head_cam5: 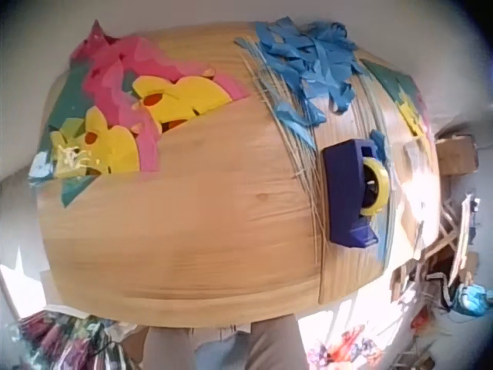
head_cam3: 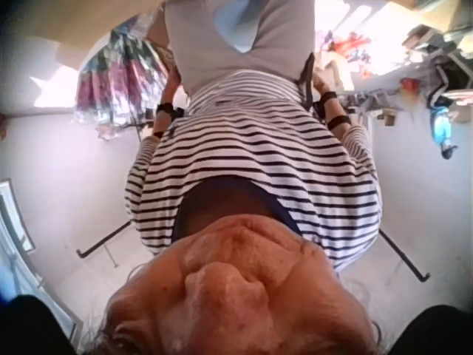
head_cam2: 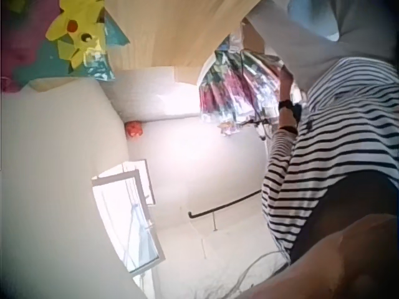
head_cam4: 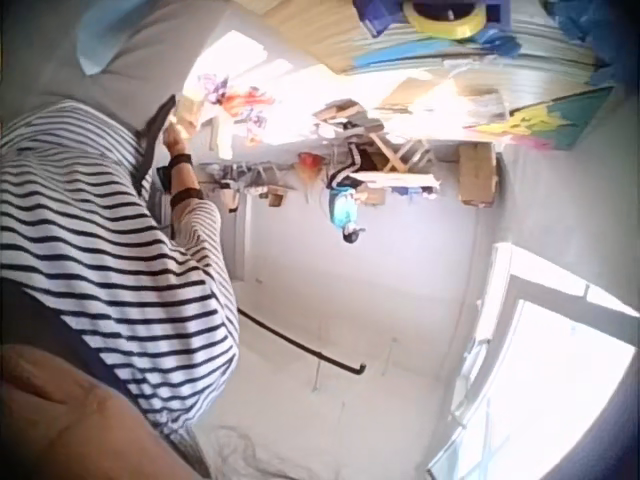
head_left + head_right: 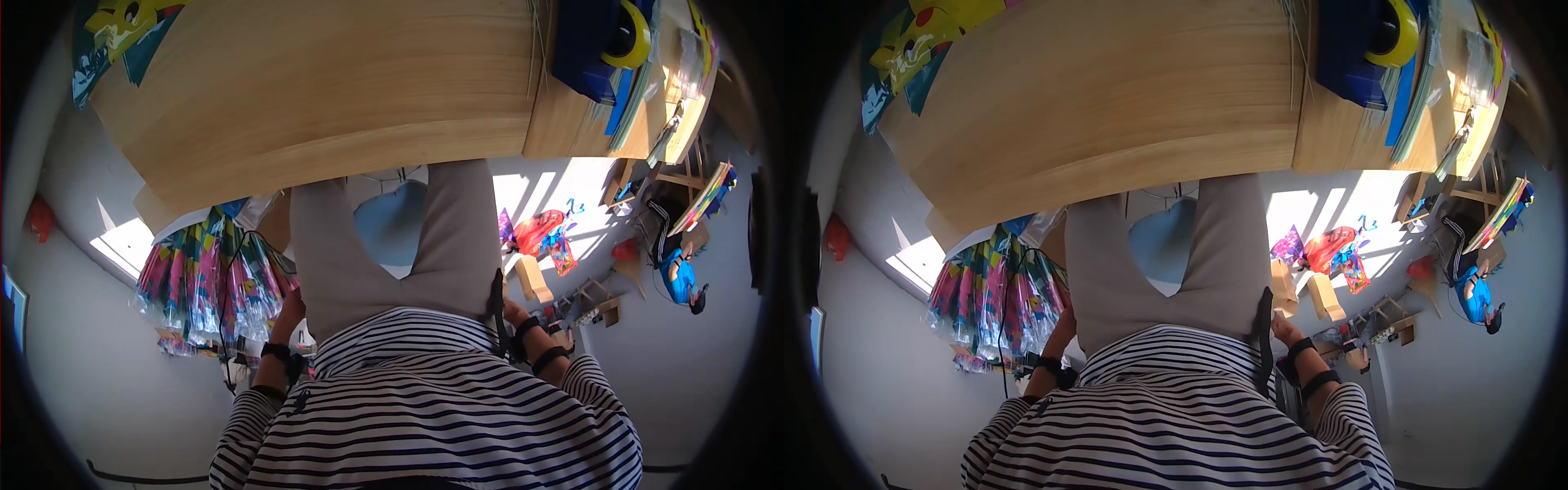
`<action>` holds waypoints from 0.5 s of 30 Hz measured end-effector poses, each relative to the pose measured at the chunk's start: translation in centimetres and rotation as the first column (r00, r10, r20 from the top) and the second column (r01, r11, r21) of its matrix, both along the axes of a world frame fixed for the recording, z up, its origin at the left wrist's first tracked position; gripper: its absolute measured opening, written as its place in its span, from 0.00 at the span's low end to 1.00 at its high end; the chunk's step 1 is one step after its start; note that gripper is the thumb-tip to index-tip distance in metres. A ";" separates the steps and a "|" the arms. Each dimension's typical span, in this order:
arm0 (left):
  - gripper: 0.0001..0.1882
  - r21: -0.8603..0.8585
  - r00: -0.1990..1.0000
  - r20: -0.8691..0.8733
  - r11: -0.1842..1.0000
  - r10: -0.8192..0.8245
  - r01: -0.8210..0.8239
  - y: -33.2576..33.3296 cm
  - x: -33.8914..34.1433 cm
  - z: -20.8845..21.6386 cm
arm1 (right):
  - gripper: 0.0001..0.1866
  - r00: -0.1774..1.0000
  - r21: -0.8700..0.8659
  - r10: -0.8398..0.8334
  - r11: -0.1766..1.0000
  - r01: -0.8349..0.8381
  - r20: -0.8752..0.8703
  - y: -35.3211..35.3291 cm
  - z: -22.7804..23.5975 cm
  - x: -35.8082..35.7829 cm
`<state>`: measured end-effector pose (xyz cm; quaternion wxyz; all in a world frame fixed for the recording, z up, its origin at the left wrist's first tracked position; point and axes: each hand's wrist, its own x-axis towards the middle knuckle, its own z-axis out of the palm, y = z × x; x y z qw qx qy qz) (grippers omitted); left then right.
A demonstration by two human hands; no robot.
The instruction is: Assembling or preparing colorful Pikachu-themed plastic kites by folding and taping.
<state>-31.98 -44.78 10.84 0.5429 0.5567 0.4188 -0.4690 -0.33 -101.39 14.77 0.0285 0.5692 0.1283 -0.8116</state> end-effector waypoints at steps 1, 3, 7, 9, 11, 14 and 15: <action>0.20 0.019 0.993 0.114 1.000 0.005 -0.007 -1.0 -1.8 0.9 | 0.32 0.977 -0.055 0.149 0.986 -0.159 -0.153 -1.0 1.0 -1.0; 0.20 0.020 0.994 0.106 1.000 -0.006 0.004 -1.8 -3.3 0.5 | 0.12 0.836 0.170 -0.478 0.878 0.447 0.270 3.3 4.0 -0.8; 0.19 -0.005 0.996 0.074 0.999 0.053 -0.053 -4.1 -5.1 0.4 | 0.12 0.747 0.011 -0.585 0.790 0.613 0.315 7.0 1.5 4.0; 0.19 -0.001 0.995 0.068 0.997 0.075 -0.075 -4.1 -5.2 -1.0 | 0.12 0.742 0.060 -0.529 0.828 0.557 0.411 8.8 -1.3 6.2; 0.19 0.026 0.994 0.072 0.996 0.087 -0.089 -4.0 -5.2 -2.8 | 0.14 0.654 0.190 -0.479 0.865 0.464 0.585 11.6 -5.2 9.4; 0.19 0.057 0.993 0.074 0.994 0.089 -0.093 -3.2 -5.3 -5.1 | 0.18 0.473 0.124 -0.391 0.857 0.501 0.790 14.0 -11.0 15.2; 0.19 0.063 0.994 0.077 0.994 0.082 -0.087 -2.8 -5.5 -5.9 | 0.17 0.469 0.143 -0.346 0.898 0.415 0.812 13.9 -12.3 17.3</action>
